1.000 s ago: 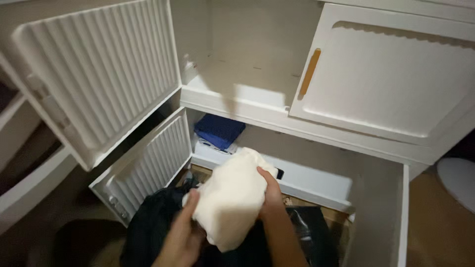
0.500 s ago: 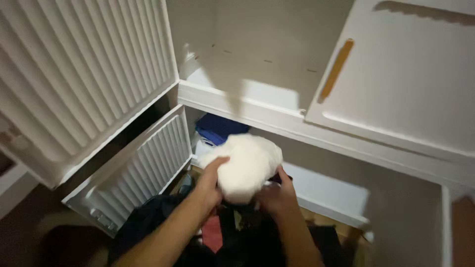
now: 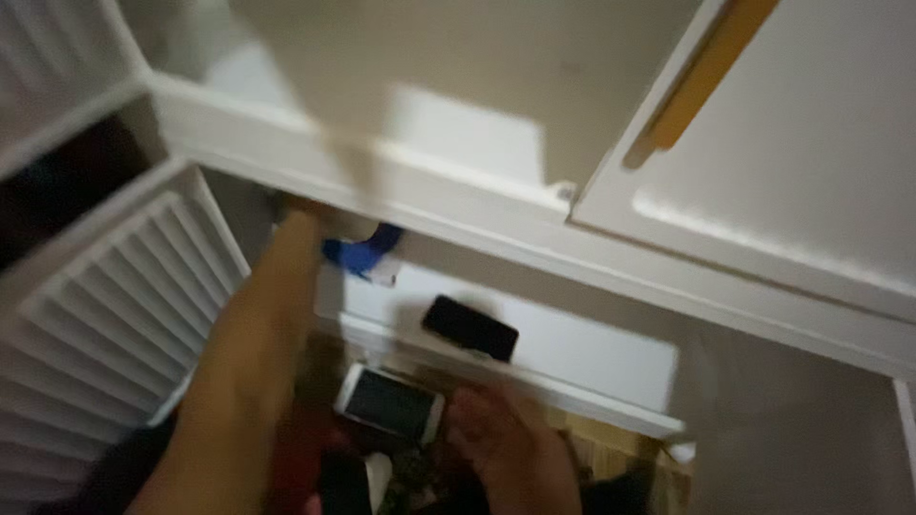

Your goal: The person folds various clothing items and accessories by hand and places them into a white cabinet. Items include a blue patterned cloth, a white towel, a black patterned garment, a black sock, a striped cloth, a pink pouch, a black handbag, and a box of ice cube trays.

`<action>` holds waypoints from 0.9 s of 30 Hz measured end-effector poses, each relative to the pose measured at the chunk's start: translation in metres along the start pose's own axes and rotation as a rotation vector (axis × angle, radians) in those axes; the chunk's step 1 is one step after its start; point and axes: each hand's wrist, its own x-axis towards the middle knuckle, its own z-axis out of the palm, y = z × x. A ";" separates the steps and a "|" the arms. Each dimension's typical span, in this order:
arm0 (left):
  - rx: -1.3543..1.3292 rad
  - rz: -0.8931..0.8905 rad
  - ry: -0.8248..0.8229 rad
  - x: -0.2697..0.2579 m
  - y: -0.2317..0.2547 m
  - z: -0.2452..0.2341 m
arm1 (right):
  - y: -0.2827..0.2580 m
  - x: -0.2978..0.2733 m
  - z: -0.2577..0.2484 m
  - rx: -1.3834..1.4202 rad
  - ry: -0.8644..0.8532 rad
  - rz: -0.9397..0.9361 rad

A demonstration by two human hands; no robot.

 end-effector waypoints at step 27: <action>0.872 -0.156 0.232 -0.482 -0.108 -0.298 | 0.153 -0.138 0.051 -1.292 -0.776 -0.635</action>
